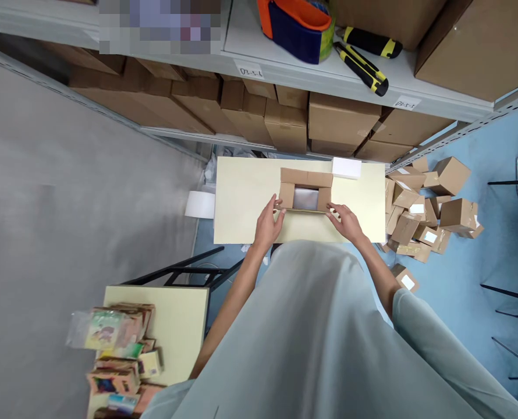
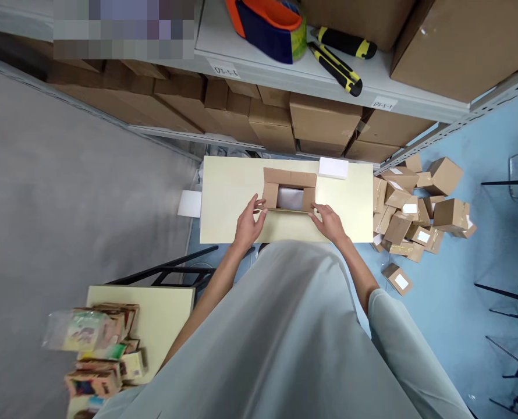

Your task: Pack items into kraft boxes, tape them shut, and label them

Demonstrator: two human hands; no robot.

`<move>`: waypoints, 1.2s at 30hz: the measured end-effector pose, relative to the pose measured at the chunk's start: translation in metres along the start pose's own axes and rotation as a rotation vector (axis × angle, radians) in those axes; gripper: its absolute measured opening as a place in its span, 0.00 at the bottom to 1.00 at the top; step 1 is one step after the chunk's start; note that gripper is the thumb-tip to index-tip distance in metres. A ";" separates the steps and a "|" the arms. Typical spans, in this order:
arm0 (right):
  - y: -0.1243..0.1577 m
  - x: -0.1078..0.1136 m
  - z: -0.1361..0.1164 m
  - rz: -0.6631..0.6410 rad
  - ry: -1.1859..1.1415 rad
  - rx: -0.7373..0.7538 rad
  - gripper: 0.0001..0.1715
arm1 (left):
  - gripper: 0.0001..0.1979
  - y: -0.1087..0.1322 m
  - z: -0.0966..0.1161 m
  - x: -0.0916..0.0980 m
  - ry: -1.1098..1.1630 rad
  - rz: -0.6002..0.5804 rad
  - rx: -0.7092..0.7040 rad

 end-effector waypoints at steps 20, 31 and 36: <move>-0.030 -0.012 0.002 0.217 -0.313 -0.199 0.26 | 0.23 -0.041 -0.011 -0.014 -0.014 -0.021 0.014; -0.026 -0.013 0.004 0.270 -0.477 -0.373 0.24 | 0.20 -0.025 0.010 -0.017 0.060 0.078 0.057; -0.020 -0.012 0.009 0.263 -0.443 -0.431 0.26 | 0.15 -0.015 0.005 -0.030 0.135 0.124 0.096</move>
Point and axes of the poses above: each hand's wrist, its own y-axis away from the middle knuckle, its own x-axis out of the back of the hand, z = x × y, the point moved 1 cm from there along -y, towards the middle knuckle, and after that the axes turned 3 degrees about -z, right-handed, at the moved point
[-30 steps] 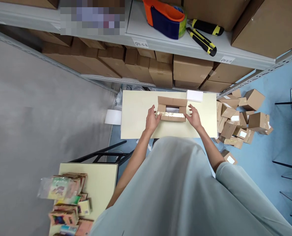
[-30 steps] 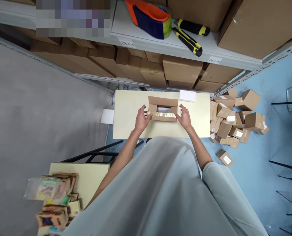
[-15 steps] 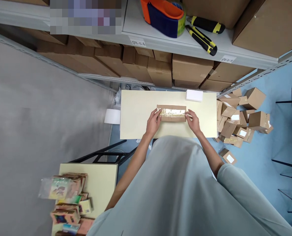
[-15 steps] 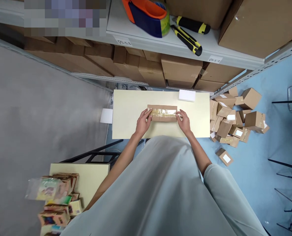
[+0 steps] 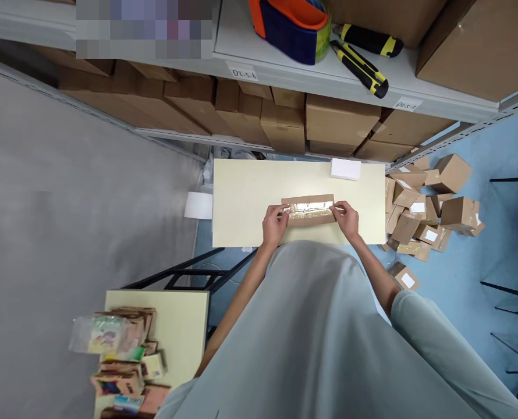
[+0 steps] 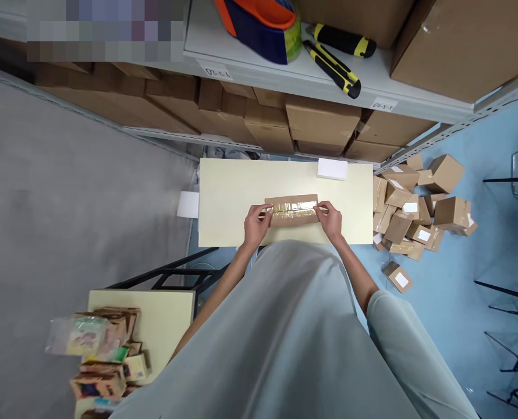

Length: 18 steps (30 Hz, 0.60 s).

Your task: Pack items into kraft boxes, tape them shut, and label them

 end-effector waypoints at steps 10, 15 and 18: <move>-0.017 0.010 -0.004 -0.113 0.026 -0.014 0.28 | 0.14 -0.015 -0.024 -0.005 0.157 -0.030 0.043; -0.014 0.008 -0.002 -0.121 0.004 -0.006 0.31 | 0.17 -0.008 -0.026 -0.009 0.167 -0.002 0.046; -0.012 0.008 -0.004 -0.130 0.009 0.026 0.33 | 0.19 -0.004 -0.027 -0.014 0.186 0.034 0.066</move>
Point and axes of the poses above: each hand's wrist, its own y-axis away from the middle knuckle, its own x-axis out of the back of the hand, z = x × y, the point moved 1 cm from there along -y, towards the middle knuckle, and after that the axes turned 3 degrees about -z, right-handed, at the moved point
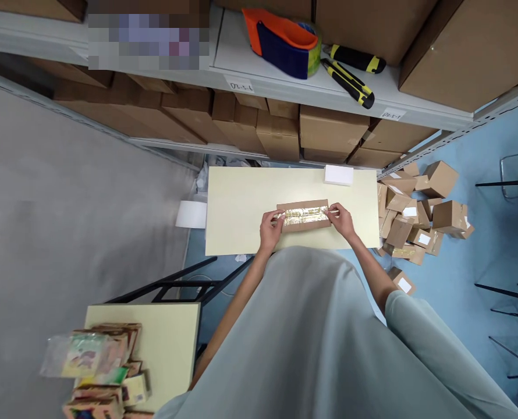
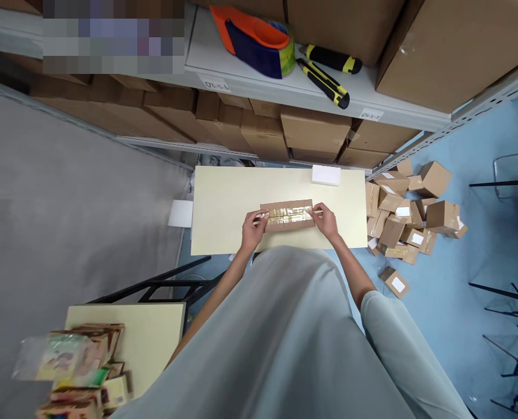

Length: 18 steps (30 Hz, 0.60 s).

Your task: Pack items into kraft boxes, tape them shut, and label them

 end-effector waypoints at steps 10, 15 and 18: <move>0.002 0.007 -0.018 -0.088 0.366 0.026 0.11 | 0.22 0.000 -0.007 -0.003 0.060 0.015 -0.003; -0.037 0.022 -0.077 0.023 0.530 0.317 0.14 | 0.24 0.001 -0.010 -0.005 0.076 0.060 -0.011; -0.074 0.038 -0.143 0.175 0.481 0.590 0.19 | 0.26 0.001 -0.011 -0.005 0.077 0.091 -0.033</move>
Point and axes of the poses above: each hand's wrist, its own y-axis away from the middle knuckle, its own x-axis out of the back of the hand, z = x × y, the point moved 1 cm from there along -y, towards the middle knuckle, and after that the axes turned 3 degrees about -z, right-handed, at the moved point
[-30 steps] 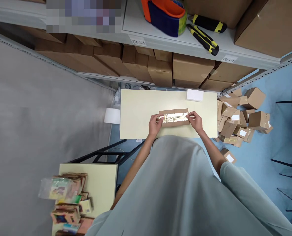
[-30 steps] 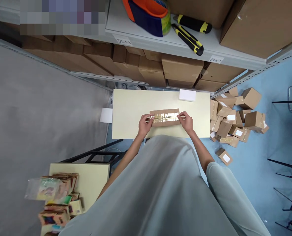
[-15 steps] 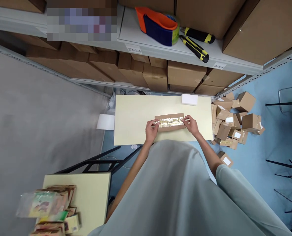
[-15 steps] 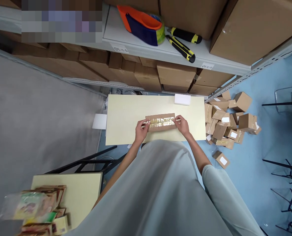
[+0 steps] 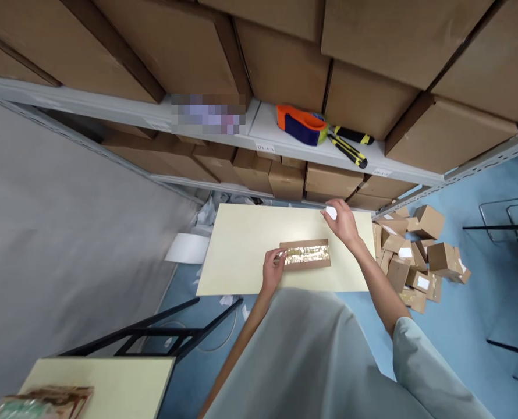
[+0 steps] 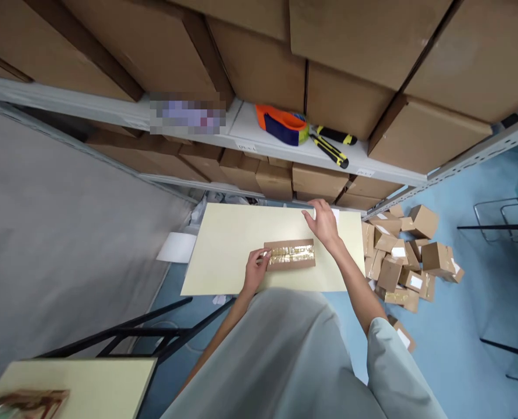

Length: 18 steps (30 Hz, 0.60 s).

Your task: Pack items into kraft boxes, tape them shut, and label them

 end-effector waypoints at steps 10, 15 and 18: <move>-0.239 0.034 -0.067 0.022 0.215 0.187 0.34 | 0.23 -0.002 0.009 0.004 0.041 -0.016 0.053; -0.284 -0.001 -0.069 -0.029 0.298 0.027 0.30 | 0.19 0.000 0.009 0.003 0.055 -0.007 0.040; -0.287 -0.006 -0.073 -0.040 0.305 -0.005 0.26 | 0.19 -0.001 0.006 0.003 0.063 -0.001 0.029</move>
Point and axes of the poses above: each hand's wrist, its own y-axis away from the middle knuckle, its own x-axis out of the back of the hand, z = x × y, the point moved 1 cm from there along -y, towards the middle knuckle, and after that the axes turned 3 degrees about -z, right-handed, at the moved point
